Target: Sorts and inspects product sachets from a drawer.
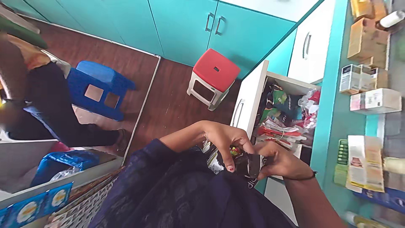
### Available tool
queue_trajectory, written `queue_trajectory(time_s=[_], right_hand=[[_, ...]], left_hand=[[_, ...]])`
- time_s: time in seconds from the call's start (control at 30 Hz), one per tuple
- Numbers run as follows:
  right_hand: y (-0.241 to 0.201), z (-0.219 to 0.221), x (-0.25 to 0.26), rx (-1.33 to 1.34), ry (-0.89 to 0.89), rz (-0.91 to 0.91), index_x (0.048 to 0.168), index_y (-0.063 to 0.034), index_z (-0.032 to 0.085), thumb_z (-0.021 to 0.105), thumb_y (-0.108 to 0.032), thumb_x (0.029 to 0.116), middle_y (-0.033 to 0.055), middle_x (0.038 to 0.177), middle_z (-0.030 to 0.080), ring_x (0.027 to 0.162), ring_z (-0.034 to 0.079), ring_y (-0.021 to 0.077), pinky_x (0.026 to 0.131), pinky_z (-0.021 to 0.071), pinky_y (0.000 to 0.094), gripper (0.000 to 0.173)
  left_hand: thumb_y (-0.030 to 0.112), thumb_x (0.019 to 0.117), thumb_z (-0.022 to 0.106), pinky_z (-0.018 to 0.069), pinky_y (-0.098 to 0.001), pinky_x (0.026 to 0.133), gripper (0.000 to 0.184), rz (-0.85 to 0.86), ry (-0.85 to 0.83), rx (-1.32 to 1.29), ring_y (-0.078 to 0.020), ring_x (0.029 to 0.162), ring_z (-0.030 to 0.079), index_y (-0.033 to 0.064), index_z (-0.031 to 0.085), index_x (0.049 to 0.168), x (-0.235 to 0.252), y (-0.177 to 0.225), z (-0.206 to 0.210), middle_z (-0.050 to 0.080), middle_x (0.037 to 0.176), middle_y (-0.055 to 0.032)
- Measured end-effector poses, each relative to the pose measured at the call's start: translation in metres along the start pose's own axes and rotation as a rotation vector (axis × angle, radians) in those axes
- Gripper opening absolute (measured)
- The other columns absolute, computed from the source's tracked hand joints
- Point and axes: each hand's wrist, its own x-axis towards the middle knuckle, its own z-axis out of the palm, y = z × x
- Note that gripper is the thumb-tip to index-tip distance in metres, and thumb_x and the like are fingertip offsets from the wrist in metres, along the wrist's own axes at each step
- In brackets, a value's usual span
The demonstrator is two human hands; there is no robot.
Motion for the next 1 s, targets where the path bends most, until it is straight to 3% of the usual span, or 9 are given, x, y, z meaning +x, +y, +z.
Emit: queue_trajectory(time_s=[0.13, 0.2, 0.3, 0.37, 0.47, 0.67, 0.87, 1.0], right_hand=[[0.006, -0.001, 0.002, 0.062, -0.064, -0.050, 0.110, -0.0172, 0.074, 0.079, -0.025, 0.0885, -0.0164, 0.116, 0.070, 0.110, 0.061, -0.0070, 0.094, 0.0525, 0.0163, 0.023], [0.004, -0.002, -0.003, 0.039, -0.004, -0.013, 0.108, -0.0170, 0.075, 0.079, -0.030, 0.0891, -0.0153, 0.112, 0.072, 0.106, 0.063, -0.0059, 0.091, 0.0543, 0.0169, 0.024], [-0.006, 0.004, -0.008, -0.084, 0.183, 0.110, 0.094, -0.0216, 0.075, 0.069, -0.047, 0.0940, -0.0209, 0.094, 0.071, 0.088, 0.063, -0.0124, 0.076, 0.0526, 0.0098, 0.026], [-0.011, 0.011, -0.008, -0.171, 0.273, 0.174, 0.081, -0.0187, 0.071, 0.066, -0.044, 0.0969, -0.0208, 0.079, 0.065, 0.074, 0.057, -0.0155, 0.065, 0.0464, 0.0059, 0.031], [-0.016, 0.014, -0.009, -0.274, 0.280, 0.188, 0.074, -0.0127, 0.065, 0.065, -0.040, 0.0990, -0.0170, 0.071, 0.058, 0.068, 0.051, -0.0160, 0.060, 0.0403, 0.0041, 0.037], [-0.019, 0.023, -0.009, -0.377, 0.323, 0.128, 0.076, -0.0054, 0.067, 0.063, -0.036, 0.1012, -0.0099, 0.073, 0.060, 0.073, 0.053, -0.0138, 0.066, 0.0416, 0.0053, 0.040], [-0.014, 0.029, -0.010, -0.317, 0.218, 0.139, 0.073, -0.0048, 0.064, 0.063, -0.036, 0.1016, -0.0080, 0.066, 0.055, 0.067, 0.049, -0.0125, 0.059, 0.0378, 0.0060, 0.043], [-0.012, 0.030, -0.014, -0.312, 0.228, 0.153, 0.074, -0.0045, 0.066, 0.062, -0.036, 0.1017, -0.0070, 0.068, 0.057, 0.068, 0.051, -0.0118, 0.061, 0.0392, 0.0069, 0.043]], left_hand=[[0.008, 0.0696, 0.082, 0.0475, -0.0100, 0.065, 0.032, -0.004, -0.009, 0.053, 0.0100, 0.069, 0.057, -0.0062, 0.069, 0.095, 0.001, -0.002, 0.000, 0.064, 0.076, 0.0054], [0.011, 0.0811, 0.074, 0.0496, -0.0113, 0.063, 0.028, -0.014, -0.001, 0.040, 0.0084, 0.069, 0.061, -0.0078, 0.068, 0.100, -0.002, -0.001, -0.005, 0.069, 0.079, 0.0038], [0.004, 0.0938, 0.063, 0.0440, -0.0105, 0.055, 0.012, -0.082, 0.094, 0.089, 0.0083, 0.059, 0.055, -0.0065, 0.067, 0.089, -0.005, 0.002, -0.009, 0.059, 0.065, 0.0058], [0.003, 0.0973, 0.059, 0.0459, -0.0111, 0.059, 0.015, -0.084, 0.108, 0.094, 0.0083, 0.062, 0.056, -0.0058, 0.067, 0.088, -0.005, 0.001, -0.006, 0.061, 0.068, 0.0055], [0.005, 0.1014, 0.053, 0.0514, -0.0128, 0.064, 0.022, -0.064, 0.090, 0.061, 0.0068, 0.068, 0.062, -0.0067, 0.069, 0.092, -0.008, 0.002, -0.006, 0.069, 0.077, 0.0019], [0.004, 0.0995, 0.055, 0.0436, -0.0095, 0.057, 0.022, -0.043, 0.115, 0.088, 0.0100, 0.061, 0.054, -0.0060, 0.067, 0.084, -0.012, 0.010, -0.003, 0.063, 0.067, 0.0048], [0.003, 0.0910, 0.062, 0.0376, -0.0110, 0.055, 0.016, 0.002, -0.004, 0.165, 0.0092, 0.058, 0.050, -0.0091, 0.069, 0.083, -0.012, 0.000, -0.003, 0.061, 0.064, 0.0014], [0.003, 0.0895, 0.064, 0.0375, -0.0112, 0.054, 0.015, -0.006, -0.006, 0.165, 0.0090, 0.058, 0.050, -0.0085, 0.070, 0.082, -0.012, -0.001, -0.003, 0.060, 0.063, 0.0017]])
